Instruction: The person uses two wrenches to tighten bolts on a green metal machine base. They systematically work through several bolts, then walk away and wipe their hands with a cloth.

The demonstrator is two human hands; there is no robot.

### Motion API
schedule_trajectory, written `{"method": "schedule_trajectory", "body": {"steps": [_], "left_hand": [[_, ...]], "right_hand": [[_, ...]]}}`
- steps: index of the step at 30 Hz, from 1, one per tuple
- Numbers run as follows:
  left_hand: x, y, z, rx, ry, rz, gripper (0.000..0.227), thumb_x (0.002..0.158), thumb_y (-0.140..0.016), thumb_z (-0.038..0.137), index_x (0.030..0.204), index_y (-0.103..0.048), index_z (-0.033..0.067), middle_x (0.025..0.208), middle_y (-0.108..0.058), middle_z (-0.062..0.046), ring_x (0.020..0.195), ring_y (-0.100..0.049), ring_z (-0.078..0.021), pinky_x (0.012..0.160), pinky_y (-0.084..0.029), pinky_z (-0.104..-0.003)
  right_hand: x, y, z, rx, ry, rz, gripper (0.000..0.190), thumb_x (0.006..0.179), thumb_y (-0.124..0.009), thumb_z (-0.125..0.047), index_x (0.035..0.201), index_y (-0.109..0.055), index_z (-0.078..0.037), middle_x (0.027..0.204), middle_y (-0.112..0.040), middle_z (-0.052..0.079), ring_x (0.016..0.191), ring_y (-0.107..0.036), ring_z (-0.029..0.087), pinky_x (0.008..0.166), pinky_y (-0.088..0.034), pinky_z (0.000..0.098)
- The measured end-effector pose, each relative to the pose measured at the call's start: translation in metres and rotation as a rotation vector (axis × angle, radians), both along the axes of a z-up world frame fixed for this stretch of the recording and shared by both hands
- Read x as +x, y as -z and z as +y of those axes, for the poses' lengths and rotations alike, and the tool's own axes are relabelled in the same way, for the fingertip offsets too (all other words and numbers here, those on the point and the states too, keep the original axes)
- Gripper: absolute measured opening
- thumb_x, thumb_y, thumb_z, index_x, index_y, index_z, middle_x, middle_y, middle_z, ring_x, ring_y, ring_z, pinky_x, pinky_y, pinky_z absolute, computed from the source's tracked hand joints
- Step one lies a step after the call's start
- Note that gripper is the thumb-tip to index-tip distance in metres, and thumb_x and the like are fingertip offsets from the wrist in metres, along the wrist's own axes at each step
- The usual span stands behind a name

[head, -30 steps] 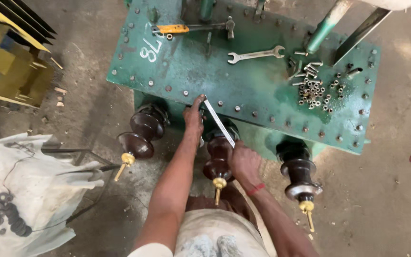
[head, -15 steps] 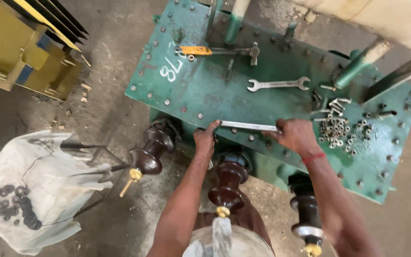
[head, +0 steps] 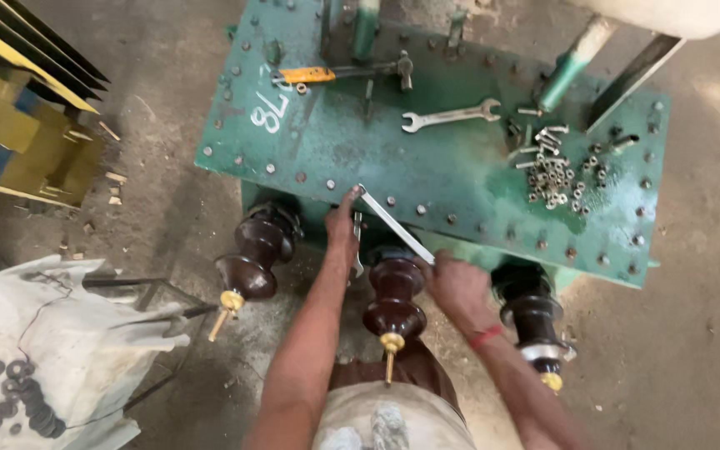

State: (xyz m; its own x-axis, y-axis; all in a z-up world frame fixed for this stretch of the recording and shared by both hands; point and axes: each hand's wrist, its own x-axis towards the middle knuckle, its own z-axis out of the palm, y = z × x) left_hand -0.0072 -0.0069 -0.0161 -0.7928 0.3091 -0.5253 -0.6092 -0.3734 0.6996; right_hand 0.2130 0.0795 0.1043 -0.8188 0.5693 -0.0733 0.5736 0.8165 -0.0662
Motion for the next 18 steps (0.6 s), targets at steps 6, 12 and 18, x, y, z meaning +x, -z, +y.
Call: {"method": "schedule_trajectory", "body": {"steps": [6,12,18], "left_hand": [[0.017,-0.011,-0.001,-0.182,-0.082,0.167,0.037,0.075,-0.085,0.031,0.099,-0.073,0.0053,0.082,-0.065,-0.001,0.06,-0.056,-0.0105,0.045,-0.044,-0.027],[0.016,-0.011,0.006,-0.186,-0.153,0.152,0.032,0.071,-0.088,0.022,0.09,-0.072,0.0014,0.076,-0.069,-0.003,0.052,-0.056,-0.0135,0.042,-0.042,-0.03],[0.006,0.011,0.004,-0.162,-0.117,0.128,0.04,0.068,-0.087,0.033,0.095,-0.071,0.0081,0.07,-0.058,0.001,0.05,-0.049,-0.0109,0.041,-0.037,-0.03]], "right_hand": [[-0.112,-0.059,0.179,-0.018,-0.506,-0.198,0.062,0.085,-0.058,-0.074,0.083,-0.078,-0.015,0.067,-0.071,0.015,0.068,-0.069,0.035,0.064,-0.055,0.0473],[-0.1,-0.011,0.17,-0.093,-0.377,-0.133,0.068,0.079,-0.061,-0.079,0.083,-0.08,-0.014,0.075,-0.074,0.016,0.077,-0.072,0.039,0.072,-0.056,0.0495],[-0.068,-0.054,0.115,-0.061,-0.176,-0.101,0.071,0.077,-0.062,-0.081,0.081,-0.08,-0.013,0.078,-0.074,0.018,0.078,-0.072,0.039,0.071,-0.056,0.0496]]}}
